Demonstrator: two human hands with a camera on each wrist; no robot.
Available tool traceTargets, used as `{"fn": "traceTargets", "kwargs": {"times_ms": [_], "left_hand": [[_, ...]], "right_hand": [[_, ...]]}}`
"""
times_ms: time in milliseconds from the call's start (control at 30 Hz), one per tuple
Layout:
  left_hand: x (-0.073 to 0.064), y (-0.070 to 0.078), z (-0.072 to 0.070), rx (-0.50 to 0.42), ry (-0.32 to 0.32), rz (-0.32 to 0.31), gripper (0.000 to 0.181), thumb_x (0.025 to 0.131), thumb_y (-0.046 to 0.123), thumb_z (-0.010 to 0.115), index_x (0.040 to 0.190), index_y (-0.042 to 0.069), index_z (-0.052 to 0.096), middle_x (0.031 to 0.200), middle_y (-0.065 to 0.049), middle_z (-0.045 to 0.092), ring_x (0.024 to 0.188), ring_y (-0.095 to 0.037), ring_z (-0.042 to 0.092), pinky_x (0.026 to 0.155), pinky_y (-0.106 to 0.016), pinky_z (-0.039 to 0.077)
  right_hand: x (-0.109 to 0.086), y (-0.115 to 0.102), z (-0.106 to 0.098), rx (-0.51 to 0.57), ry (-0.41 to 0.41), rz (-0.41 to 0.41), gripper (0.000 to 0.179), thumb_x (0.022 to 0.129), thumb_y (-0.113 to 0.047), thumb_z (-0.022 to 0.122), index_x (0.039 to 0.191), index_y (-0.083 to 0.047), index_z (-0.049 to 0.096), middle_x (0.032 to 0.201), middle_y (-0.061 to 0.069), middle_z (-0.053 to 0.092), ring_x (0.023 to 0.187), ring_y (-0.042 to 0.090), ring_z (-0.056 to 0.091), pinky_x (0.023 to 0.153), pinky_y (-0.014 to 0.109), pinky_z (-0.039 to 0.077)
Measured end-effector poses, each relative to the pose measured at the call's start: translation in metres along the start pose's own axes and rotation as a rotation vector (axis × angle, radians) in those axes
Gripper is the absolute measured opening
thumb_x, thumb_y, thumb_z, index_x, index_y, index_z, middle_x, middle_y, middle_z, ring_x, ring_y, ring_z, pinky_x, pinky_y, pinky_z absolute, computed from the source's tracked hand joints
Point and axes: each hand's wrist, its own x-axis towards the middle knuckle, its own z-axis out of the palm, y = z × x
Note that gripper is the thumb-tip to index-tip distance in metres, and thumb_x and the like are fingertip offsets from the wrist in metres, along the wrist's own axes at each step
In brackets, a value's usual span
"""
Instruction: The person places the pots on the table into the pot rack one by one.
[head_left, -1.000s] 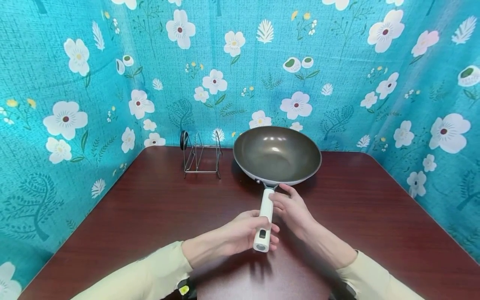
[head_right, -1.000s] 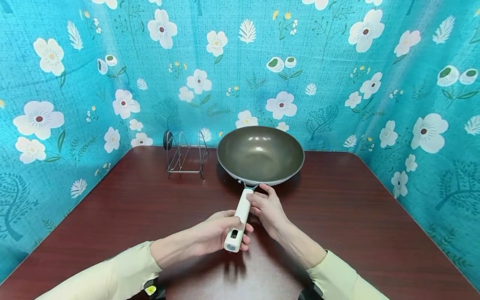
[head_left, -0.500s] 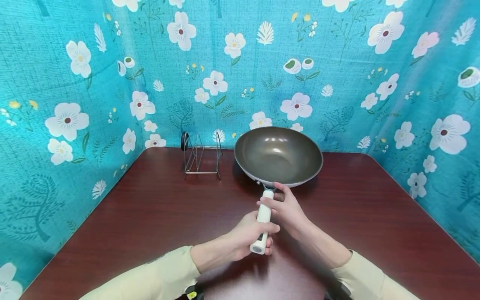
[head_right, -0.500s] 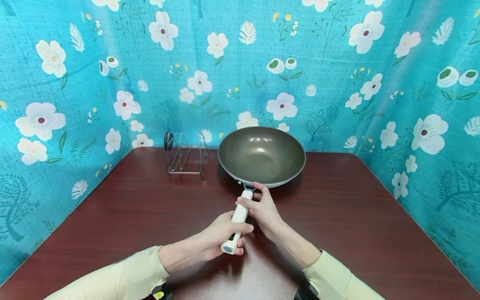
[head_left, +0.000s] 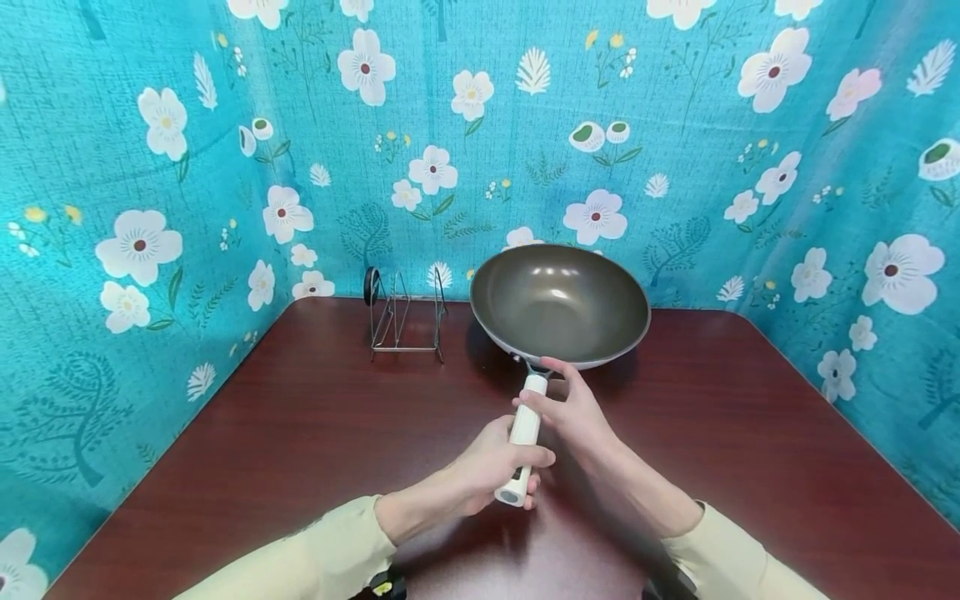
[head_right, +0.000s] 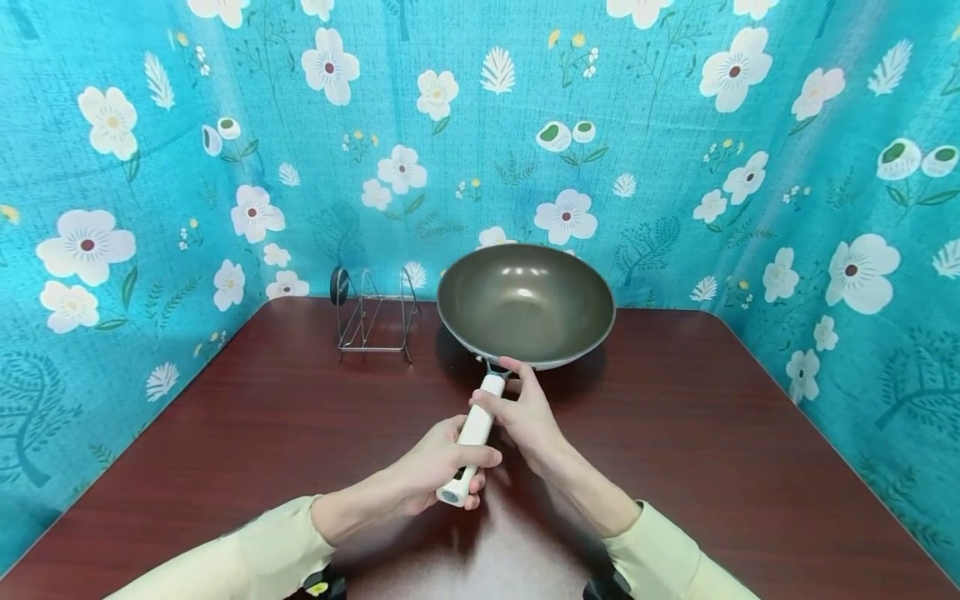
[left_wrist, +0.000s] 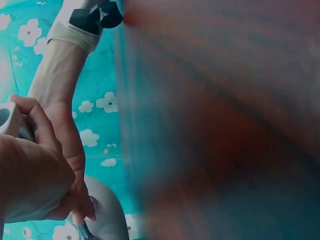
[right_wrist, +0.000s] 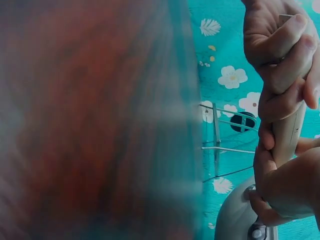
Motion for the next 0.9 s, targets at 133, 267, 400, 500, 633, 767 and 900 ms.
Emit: {"fn": "traceTargets", "kwargs": {"times_ms": [133, 267, 400, 500, 633, 767, 900], "left_hand": [[-0.002, 0.005, -0.001, 0.051, 0.009, 0.04, 0.054, 0.081, 0.004, 0.068, 0.126, 0.004, 0.038, 0.07, -0.009, 0.054, 0.046, -0.015, 0.051, 0.042, -0.029, 0.052], [-0.004, 0.01, -0.002, 0.095, 0.023, 0.086, 0.054, 0.081, 0.004, 0.069, 0.125, 0.005, 0.038, 0.071, -0.01, 0.055, 0.045, -0.016, 0.051, 0.041, -0.03, 0.052], [-0.006, 0.013, -0.003, 0.149, 0.048, 0.125, 0.055, 0.082, 0.004, 0.069, 0.127, 0.004, 0.037, 0.075, -0.009, 0.056, 0.045, -0.016, 0.052, 0.041, -0.031, 0.052], [-0.007, 0.016, -0.004, 0.213, 0.07, 0.17, 0.052, 0.084, 0.004, 0.068, 0.126, 0.003, 0.037, 0.078, -0.007, 0.057, 0.045, -0.016, 0.054, 0.041, -0.032, 0.053], [-0.007, 0.021, -0.007, 0.284, 0.081, 0.227, 0.05, 0.085, 0.003, 0.066, 0.126, 0.003, 0.036, 0.081, -0.006, 0.057, 0.046, -0.016, 0.054, 0.041, -0.033, 0.053], [-0.008, 0.025, -0.008, 0.346, 0.096, 0.263, 0.053, 0.086, 0.004, 0.064, 0.13, 0.003, 0.035, 0.084, -0.007, 0.058, 0.048, -0.016, 0.056, 0.042, -0.033, 0.053], [-0.01, 0.028, -0.01, 0.428, 0.146, 0.296, 0.059, 0.088, 0.006, 0.064, 0.137, 0.006, 0.033, 0.089, -0.008, 0.058, 0.051, -0.017, 0.058, 0.048, -0.032, 0.053]], "right_hand": [[0.003, -0.009, 0.002, -0.018, -0.019, -0.038, 0.066, 0.092, -0.008, 0.066, 0.149, -0.015, 0.034, 0.127, 0.019, 0.048, 0.099, 0.021, 0.073, 0.088, 0.025, 0.056], [0.004, -0.015, 0.003, -0.035, -0.059, -0.109, 0.065, 0.093, -0.006, 0.064, 0.149, -0.014, 0.033, 0.129, 0.019, 0.045, 0.102, 0.02, 0.073, 0.087, 0.023, 0.056], [0.005, -0.021, 0.004, -0.08, -0.097, -0.183, 0.065, 0.094, -0.006, 0.063, 0.15, -0.012, 0.031, 0.13, 0.02, 0.046, 0.103, 0.018, 0.072, 0.088, 0.022, 0.056], [0.007, -0.026, 0.006, -0.125, -0.089, -0.218, 0.066, 0.092, -0.01, 0.067, 0.149, -0.014, 0.034, 0.131, 0.021, 0.053, 0.104, 0.019, 0.072, 0.088, 0.022, 0.055], [0.009, -0.035, 0.008, -0.178, -0.054, -0.242, 0.064, 0.089, -0.014, 0.073, 0.145, -0.017, 0.042, 0.13, 0.02, 0.061, 0.104, 0.025, 0.071, 0.09, 0.027, 0.055], [0.011, -0.043, 0.01, -0.227, -0.029, -0.267, 0.06, 0.088, -0.014, 0.073, 0.142, -0.018, 0.048, 0.128, 0.018, 0.064, 0.103, 0.027, 0.072, 0.092, 0.032, 0.056], [0.012, -0.051, 0.014, -0.255, -0.023, -0.278, 0.063, 0.086, -0.015, 0.075, 0.143, -0.02, 0.049, 0.128, 0.016, 0.064, 0.103, 0.025, 0.072, 0.092, 0.032, 0.057]]}}
